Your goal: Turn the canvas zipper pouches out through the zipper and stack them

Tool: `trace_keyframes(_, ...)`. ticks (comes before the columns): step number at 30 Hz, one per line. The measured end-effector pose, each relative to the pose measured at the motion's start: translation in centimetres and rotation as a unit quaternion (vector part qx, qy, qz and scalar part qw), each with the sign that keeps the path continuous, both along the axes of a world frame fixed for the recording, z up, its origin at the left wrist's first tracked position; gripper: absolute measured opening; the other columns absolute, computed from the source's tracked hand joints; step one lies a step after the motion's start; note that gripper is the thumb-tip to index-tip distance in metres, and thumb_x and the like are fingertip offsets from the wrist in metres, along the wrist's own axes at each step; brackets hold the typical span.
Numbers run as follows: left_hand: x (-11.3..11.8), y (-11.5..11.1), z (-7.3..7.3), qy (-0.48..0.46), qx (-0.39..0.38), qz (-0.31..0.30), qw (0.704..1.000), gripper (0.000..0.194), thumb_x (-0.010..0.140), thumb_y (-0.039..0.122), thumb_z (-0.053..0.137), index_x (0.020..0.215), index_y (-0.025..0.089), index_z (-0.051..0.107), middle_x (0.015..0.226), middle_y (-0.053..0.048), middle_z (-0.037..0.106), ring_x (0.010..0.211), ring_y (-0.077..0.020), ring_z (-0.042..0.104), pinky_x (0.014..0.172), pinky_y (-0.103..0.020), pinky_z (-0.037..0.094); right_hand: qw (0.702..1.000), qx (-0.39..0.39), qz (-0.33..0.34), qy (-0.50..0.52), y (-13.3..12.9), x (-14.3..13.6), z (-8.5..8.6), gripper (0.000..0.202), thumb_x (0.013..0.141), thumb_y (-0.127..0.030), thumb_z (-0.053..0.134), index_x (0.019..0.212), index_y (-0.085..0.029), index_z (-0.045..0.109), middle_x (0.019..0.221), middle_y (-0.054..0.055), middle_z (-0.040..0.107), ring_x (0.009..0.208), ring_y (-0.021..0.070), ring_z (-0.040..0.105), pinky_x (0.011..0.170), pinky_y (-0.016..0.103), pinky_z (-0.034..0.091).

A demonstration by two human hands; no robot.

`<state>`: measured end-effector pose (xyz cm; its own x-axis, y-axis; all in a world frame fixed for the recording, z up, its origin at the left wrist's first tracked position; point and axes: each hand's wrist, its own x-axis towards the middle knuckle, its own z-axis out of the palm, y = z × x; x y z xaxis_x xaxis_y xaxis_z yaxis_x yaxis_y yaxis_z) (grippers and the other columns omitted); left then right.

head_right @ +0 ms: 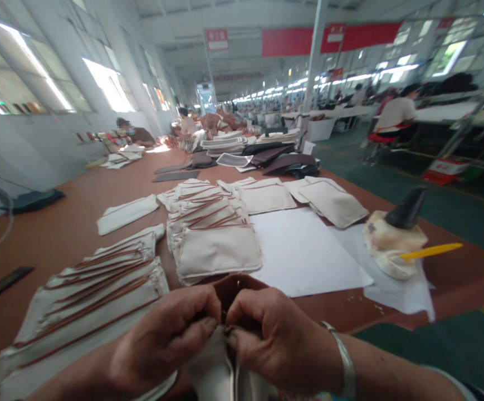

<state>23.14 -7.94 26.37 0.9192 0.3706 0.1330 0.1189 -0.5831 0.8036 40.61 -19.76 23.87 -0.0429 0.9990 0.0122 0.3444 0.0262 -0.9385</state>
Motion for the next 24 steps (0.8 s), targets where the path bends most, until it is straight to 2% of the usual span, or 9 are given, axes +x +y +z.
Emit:
trace_keyframes(2, 0.0, 0.4, 0.1, 0.040, -0.094, 0.008, 0.995, 0.024, 0.091, 0.034, 0.051, 0.080, 0.014, 0.060, 0.071, 0.000, 0.054, 0.063, -0.0109, 0.046, 0.055, -0.019, 0.037, 1.000, -0.020, -0.012, 0.010, 0.0, 0.0, -0.1, 0.009, 0.085, -0.021, 0.060, 0.081, -0.013, 0.059, 0.067, -0.003, 0.052, 0.057, 0.0083, 0.038, 0.048, 0.019, 0.030)
trace_keyframes(5, 0.0, 0.4, -0.1, 0.055, -0.146, 0.015, 0.988, 0.033, 0.085, 0.044, 0.061, 0.084, 0.011, 0.065, 0.071, 0.000, 0.054, 0.063, -0.0111, 0.044, 0.053, -0.020, 0.034, 1.000, -0.014, -0.014, 0.017, 0.0, 0.1, 0.3, 0.016, 0.087, -0.028, 0.061, 0.082, -0.013, 0.060, 0.068, -0.002, 0.054, 0.059, 0.0089, 0.039, 0.050, 0.019, 0.032)
trace_keyframes(8, 0.1, -0.4, -0.2, 0.078, -0.134, 0.016, 0.988, 0.024, 0.077, 0.034, 0.068, 0.081, 0.010, 0.068, 0.070, 0.001, 0.054, 0.062, -0.0106, 0.043, 0.053, -0.020, 0.033, 1.000, 0.026, -0.010, 0.010, -0.1, 0.0, 0.9, 0.011, 0.086, -0.021, 0.060, 0.081, -0.013, 0.063, 0.069, -0.001, 0.059, 0.061, 0.0094, 0.045, 0.054, 0.019, 0.036)
trace_keyframes(13, 0.6, -1.3, -0.1, 0.141, -0.165, 0.047, 0.975, 0.026, 0.080, 0.031, 0.058, 0.077, 0.008, 0.070, 0.063, 0.002, 0.048, 0.057, -0.0094, 0.038, 0.049, -0.021, 0.027, 0.993, 0.108, -0.027, -0.028, -0.4, -0.4, 0.9, 0.010, 0.083, -0.010, 0.057, 0.078, -0.013, 0.066, 0.069, -0.001, 0.061, 0.062, 0.0095, 0.051, 0.057, 0.019, 0.038)
trace_keyframes(19, 0.7, -1.3, -0.2, 0.169, -0.215, 0.042, 0.961, 0.020, 0.075, 0.026, 0.051, 0.068, 0.012, 0.062, 0.055, 0.004, 0.039, 0.052, -0.0088, 0.031, 0.044, -0.022, 0.022, 0.987, 0.160, -0.005, -0.022, -0.6, -0.3, -0.3, 0.011, 0.086, -0.010, 0.057, 0.092, -0.013, 0.066, 0.079, 0.003, 0.064, 0.067, 0.0109, 0.056, 0.060, 0.020, 0.043)
trace_keyframes(24, 0.6, -1.7, -0.5, 0.160, -0.212, 0.085, 0.960, 0.021, 0.072, 0.027, 0.051, 0.069, 0.011, 0.066, 0.057, 0.002, 0.045, 0.052, -0.0090, 0.035, 0.045, -0.021, 0.024, 0.971, 0.231, 0.043, -0.047, -0.4, 0.5, -0.3, 0.013, 0.089, -0.010, 0.055, 0.091, -0.013, 0.067, 0.081, 0.004, 0.061, 0.070, 0.0106, 0.055, 0.060, 0.019, 0.041)
